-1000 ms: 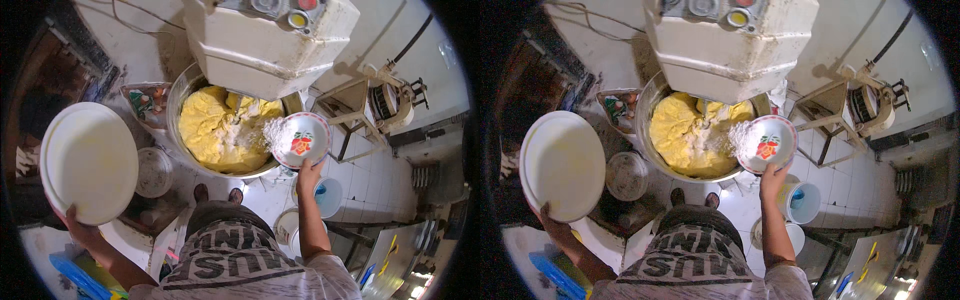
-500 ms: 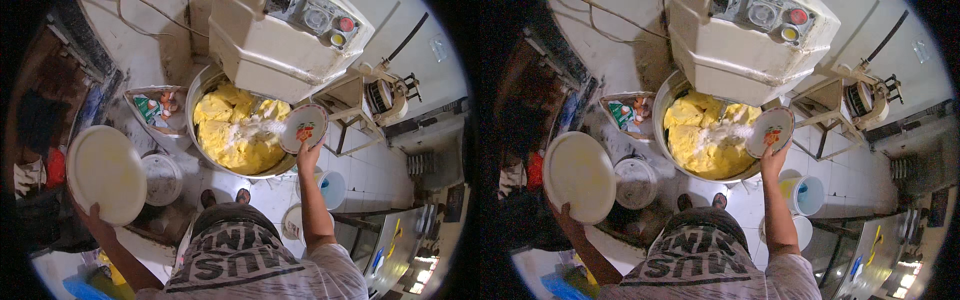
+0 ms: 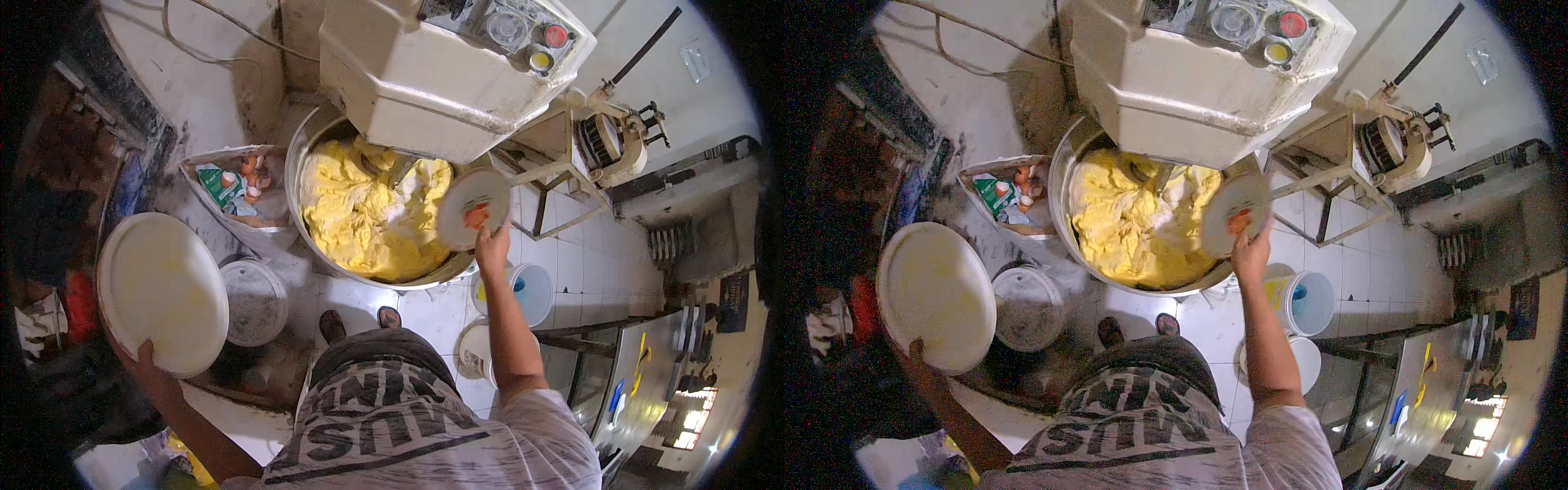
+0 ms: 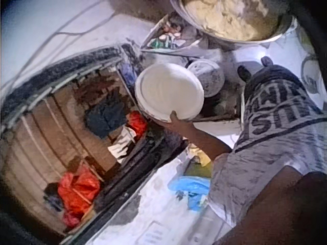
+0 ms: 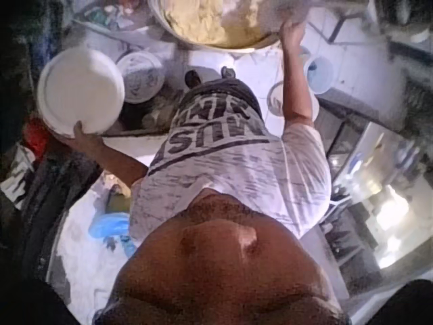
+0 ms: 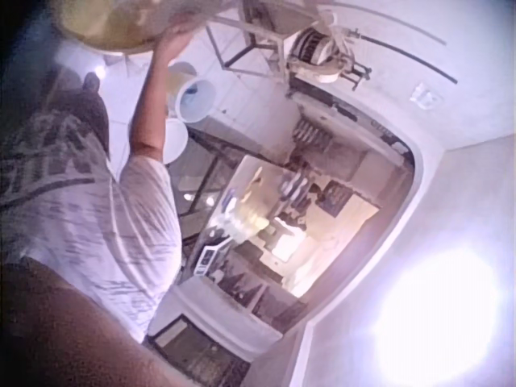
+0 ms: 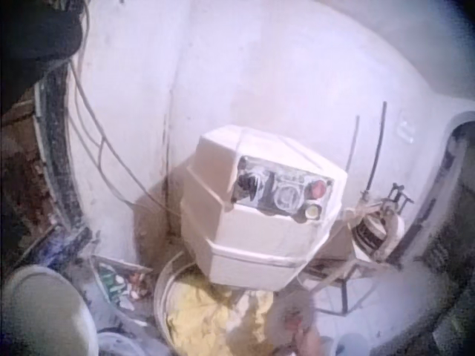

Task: The person prepares dough in a bakery by mixing it in a large industrial mixer, adding margarine from a plate and powder from a bowl, and then begins to portion out small pieces of dough by hand.

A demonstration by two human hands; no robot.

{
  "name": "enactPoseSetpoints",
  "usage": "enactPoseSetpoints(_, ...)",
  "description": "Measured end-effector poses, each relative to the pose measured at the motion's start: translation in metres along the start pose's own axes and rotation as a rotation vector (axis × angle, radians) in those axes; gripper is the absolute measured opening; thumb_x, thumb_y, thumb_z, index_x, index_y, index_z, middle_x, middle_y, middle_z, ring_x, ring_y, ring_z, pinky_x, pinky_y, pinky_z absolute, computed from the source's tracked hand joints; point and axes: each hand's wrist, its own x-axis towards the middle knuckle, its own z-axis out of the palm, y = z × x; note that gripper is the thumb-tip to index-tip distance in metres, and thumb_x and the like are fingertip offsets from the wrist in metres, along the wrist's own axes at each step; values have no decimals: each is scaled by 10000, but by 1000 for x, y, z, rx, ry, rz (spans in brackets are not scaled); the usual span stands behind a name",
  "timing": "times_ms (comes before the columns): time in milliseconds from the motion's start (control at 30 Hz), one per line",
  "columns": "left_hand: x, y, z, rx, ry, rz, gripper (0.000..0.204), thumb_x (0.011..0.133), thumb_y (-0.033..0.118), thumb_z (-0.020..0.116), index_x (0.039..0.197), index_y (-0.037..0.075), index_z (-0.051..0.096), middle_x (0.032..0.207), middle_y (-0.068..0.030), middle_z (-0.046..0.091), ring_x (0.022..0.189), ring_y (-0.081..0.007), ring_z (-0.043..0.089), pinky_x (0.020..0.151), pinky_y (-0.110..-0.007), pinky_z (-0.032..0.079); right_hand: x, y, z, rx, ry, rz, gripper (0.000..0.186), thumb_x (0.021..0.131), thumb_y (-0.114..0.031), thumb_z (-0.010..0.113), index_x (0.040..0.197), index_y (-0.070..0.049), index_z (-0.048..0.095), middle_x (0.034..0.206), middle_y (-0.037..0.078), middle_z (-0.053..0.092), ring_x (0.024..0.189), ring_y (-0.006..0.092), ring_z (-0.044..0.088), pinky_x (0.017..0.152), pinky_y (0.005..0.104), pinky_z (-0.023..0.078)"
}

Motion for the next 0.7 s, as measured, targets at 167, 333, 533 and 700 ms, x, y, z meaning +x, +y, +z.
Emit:
enactPoseSetpoints(167, -30, 11, 8, 28, 68, 10, 745, 683, 81, 483, 1402, 101, 290, 1392, -152, 326, 1252, -309, 344, 1045, -422, 275, 15, 3, 4, 148, 29, -5, 559, 785, 21, 450, 1330, -16, 330, 1155, 230, 552, 1078, 341, 546, 912, 369, 413)
enactPoseSetpoints(333, -84, 37, 28, -95, 118, 1, 718, 699, 66, 481, 1394, 127, 311, 1399, -149, 318, 1268, -311, 327, 1054, -427, 271, 31, 21, 7, 31, -63, -171, 593, 788, 16, 473, 1353, -10, 295, 1197, 260, 512, 1098, 372, 524, 920, 378, 407)
enactPoseSetpoints(533, -165, 46, 43, -92, 232, 84, 687, 748, 94, 512, 1404, 116, 308, 1416, -138, 300, 1260, -296, 347, 1050, -397, 290, 47, 52, -37, 516, -261, 284, 583, 792, -2, 487, 1345, 5, 301, 1256, 201, 479, 1121, 322, 505, 934, 362, 403)
enactPoseSetpoints(700, -241, 24, 28, -353, 272, -99, 443, 869, 230, 493, 1259, 21, 462, 1373, -168, 376, 1238, -272, 408, 1013, -394, 366, 32, 72, -84, 961, -427, 443, 541, 780, -32, 512, 1298, -11, 356, 1184, 147, 518, 1067, 260, 532, 927, 370, 418)
